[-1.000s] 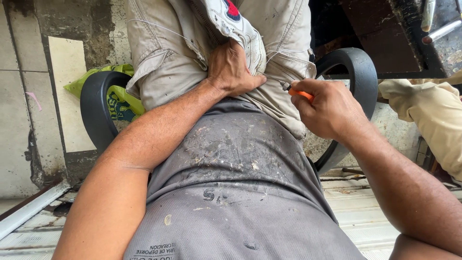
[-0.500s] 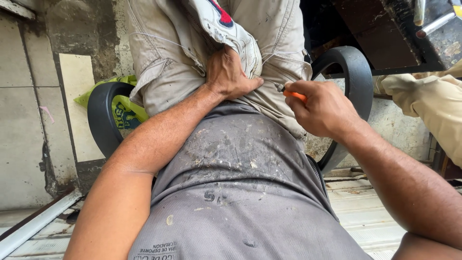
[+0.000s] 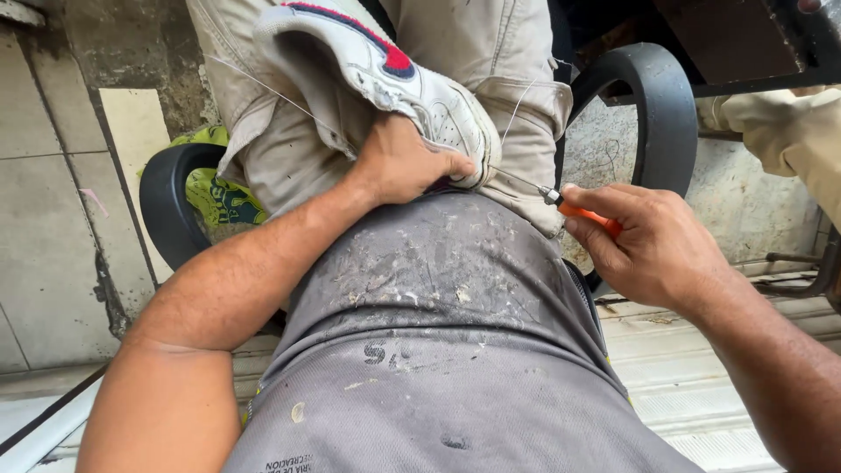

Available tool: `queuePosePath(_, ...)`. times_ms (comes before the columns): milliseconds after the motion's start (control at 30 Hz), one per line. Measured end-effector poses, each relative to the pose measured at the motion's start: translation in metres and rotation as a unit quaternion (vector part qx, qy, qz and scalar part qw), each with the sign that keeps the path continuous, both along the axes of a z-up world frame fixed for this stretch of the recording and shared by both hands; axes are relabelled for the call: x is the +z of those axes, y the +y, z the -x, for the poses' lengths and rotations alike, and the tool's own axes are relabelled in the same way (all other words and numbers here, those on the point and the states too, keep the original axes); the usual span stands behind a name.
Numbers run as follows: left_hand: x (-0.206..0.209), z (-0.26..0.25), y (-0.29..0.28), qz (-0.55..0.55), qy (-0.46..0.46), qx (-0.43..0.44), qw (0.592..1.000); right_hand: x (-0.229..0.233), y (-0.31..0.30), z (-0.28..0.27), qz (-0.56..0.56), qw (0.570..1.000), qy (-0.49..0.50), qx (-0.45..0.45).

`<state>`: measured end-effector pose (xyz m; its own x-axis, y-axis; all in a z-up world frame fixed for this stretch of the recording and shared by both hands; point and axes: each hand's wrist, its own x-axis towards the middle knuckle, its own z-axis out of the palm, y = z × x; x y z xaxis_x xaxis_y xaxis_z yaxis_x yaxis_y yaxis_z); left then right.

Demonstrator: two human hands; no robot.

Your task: Hand-stitching the sole of a sneaker using a stitching awl and thread

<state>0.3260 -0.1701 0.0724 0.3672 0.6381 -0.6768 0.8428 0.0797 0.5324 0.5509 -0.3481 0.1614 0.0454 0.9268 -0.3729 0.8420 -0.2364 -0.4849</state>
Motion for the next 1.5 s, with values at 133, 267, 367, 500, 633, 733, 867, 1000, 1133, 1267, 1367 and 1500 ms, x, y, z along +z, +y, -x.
queuePosePath(133, -0.023, 0.002, 0.005, 0.035, 0.073, -0.039, 0.996, -0.007, 0.001, 0.001, -0.025, 0.998, 0.041, 0.033)
queuePosePath(267, -0.055, 0.006, 0.007, -0.077, -0.033, -0.233, 0.969, -0.015, -0.001, 0.005, -0.005, 0.999, -0.017, 0.048)
queuePosePath(367, -0.056, 0.006, 0.006, -0.021, -0.098, -0.181, 0.978, -0.027, -0.008, 0.009, -0.054, 0.993, -0.071, 0.073)
queuePosePath(500, -0.081, 0.008, -0.005, -0.35, -0.259, -0.12, 0.892, -0.035, -0.011, 0.013, -0.046, 0.99, -0.105, 0.077)
queuePosePath(633, -0.078, 0.001, 0.002, -0.302, -0.251, -0.139, 0.909, -0.04, -0.01, 0.02, -0.086, 0.989, -0.115, 0.037)
queuePosePath(733, -0.074, -0.001, 0.007, -0.246, -0.239, -0.162, 0.925, -0.039, -0.007, 0.025, -0.12, 0.978, -0.157, 0.059)
queuePosePath(867, -0.069, -0.001, 0.012, -0.171, -0.223, -0.191, 0.941, -0.043, -0.006, 0.026, -0.095, 0.989, -0.108, 0.025)
queuePosePath(1000, -0.06, -0.001, 0.017, -0.104, -0.205, -0.215, 0.949, -0.054, 0.006, 0.019, -0.031, 0.997, 0.035, -0.061)
queuePosePath(1133, -0.051, -0.001, 0.023, -0.059, -0.19, -0.233, 0.952, -0.039, 0.011, 0.026, -0.064, 0.99, -0.119, 0.045)
queuePosePath(1267, -0.042, -0.002, 0.027, 0.008, -0.173, -0.257, 0.951, -0.04, 0.009, 0.03, -0.013, 0.998, -0.051, -0.023)
queuePosePath(1367, -0.035, -0.005, 0.031, 0.049, -0.163, -0.274, 0.947, -0.049, 0.02, 0.032, -0.002, 0.999, -0.045, -0.025)
queuePosePath(1500, -0.021, -0.002, 0.034, 0.11, -0.143, -0.289, 0.94, -0.055, 0.022, 0.04, -0.018, 0.999, -0.044, -0.027)
